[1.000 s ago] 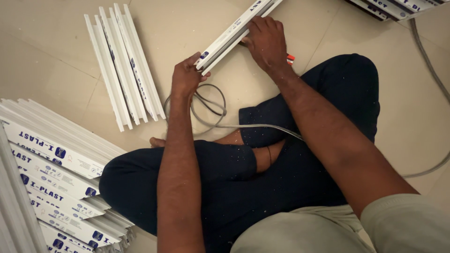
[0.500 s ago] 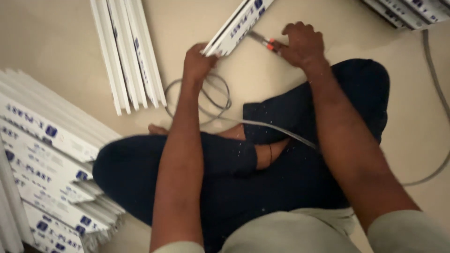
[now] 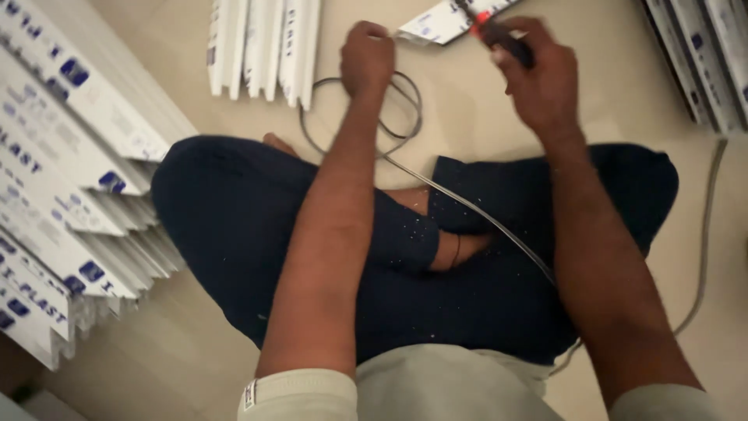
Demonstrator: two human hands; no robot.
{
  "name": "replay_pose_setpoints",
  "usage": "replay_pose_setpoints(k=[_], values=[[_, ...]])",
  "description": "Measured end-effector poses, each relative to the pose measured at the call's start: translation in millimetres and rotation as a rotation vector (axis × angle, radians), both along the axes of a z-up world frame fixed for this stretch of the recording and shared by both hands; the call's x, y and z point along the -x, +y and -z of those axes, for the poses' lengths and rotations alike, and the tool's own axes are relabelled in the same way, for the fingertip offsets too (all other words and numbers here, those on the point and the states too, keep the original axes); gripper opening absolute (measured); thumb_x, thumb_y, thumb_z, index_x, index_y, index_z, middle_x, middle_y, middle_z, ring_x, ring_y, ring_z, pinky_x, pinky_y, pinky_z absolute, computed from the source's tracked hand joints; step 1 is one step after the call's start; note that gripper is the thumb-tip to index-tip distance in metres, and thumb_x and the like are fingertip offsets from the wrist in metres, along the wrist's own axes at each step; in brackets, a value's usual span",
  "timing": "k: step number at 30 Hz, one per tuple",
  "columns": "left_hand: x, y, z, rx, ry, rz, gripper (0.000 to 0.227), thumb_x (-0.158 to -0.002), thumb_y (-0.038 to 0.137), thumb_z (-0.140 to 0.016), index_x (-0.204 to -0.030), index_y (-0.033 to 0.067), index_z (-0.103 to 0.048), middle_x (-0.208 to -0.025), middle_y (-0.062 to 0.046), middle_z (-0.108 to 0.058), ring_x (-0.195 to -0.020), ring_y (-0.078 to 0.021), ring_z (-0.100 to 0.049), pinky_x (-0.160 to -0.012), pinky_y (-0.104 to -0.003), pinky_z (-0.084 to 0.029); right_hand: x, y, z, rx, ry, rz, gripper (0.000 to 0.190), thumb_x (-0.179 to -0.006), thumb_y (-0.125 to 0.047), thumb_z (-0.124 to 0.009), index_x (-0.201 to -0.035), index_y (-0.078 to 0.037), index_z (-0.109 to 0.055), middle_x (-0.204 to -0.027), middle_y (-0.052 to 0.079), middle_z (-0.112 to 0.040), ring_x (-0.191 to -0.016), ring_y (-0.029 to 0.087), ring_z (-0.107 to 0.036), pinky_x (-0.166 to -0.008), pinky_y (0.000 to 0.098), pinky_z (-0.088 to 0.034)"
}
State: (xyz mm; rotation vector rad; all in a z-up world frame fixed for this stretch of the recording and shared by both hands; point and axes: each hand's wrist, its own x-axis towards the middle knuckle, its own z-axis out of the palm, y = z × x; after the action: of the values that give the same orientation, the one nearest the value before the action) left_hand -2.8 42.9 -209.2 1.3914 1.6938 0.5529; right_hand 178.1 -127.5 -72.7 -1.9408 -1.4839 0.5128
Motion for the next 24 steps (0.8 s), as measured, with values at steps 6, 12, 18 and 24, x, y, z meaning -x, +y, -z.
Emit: replay_pose_setpoints(k=[6, 12, 18, 24], values=[[-1, -4, -13, 0.059, 0.017, 0.021, 0.021, -0.077, 0.029, -0.069, -0.093, 0.0201, -0.078, -0.098, -0.004, -0.080, -0.094, -0.0279, -0.076, -0.084, -0.041, -0.058, 33, 39, 11, -0.157, -0.680, -0.303, 0.028, -0.101, -0.022, -0.075, -0.128, -0.014, -0.072, -0.105, 0.011, -0.074, -0.082, 0.029, -0.070, -0.068, 0.0395, -0.053], [-7, -2, -19, 0.019, -0.031, -0.001, 0.020, -0.080, 0.030, -0.070, -0.091, 0.0161, -0.078, -0.095, -0.007, -0.079, -0.090, -0.0300, -0.075, -0.082, -0.042, -0.058, 32, 57, 16, -0.131, -0.847, -0.381, 0.024, -0.103, -0.021, -0.073, -0.126, -0.016, -0.074, -0.092, 0.007, -0.071, -0.077, 0.026, -0.069, -0.063, 0.0392, -0.051], [-12, 2, -12, -0.163, -0.068, 0.032, 0.019, -0.079, 0.026, -0.070, -0.086, 0.0113, -0.079, -0.090, -0.012, -0.079, -0.087, -0.0328, -0.076, -0.081, -0.042, -0.059, 44, 87, 32, -0.085, -0.733, -0.390, 0.018, -0.106, -0.022, -0.069, -0.123, -0.021, -0.073, -0.093, 0.009, -0.073, -0.079, 0.029, -0.071, -0.066, 0.0434, -0.053], [-8, -10, -29, -0.065, -0.068, 0.028, 0.019, -0.086, 0.022, -0.064, -0.087, 0.0067, -0.076, -0.091, -0.014, -0.078, -0.085, -0.0347, -0.075, -0.077, -0.045, -0.059, 49, 61, 23, -0.029, -0.764, -0.322, 0.023, -0.104, -0.020, -0.068, -0.126, -0.016, -0.072, -0.088, 0.011, -0.071, -0.069, 0.031, -0.068, -0.057, 0.0432, -0.051]])
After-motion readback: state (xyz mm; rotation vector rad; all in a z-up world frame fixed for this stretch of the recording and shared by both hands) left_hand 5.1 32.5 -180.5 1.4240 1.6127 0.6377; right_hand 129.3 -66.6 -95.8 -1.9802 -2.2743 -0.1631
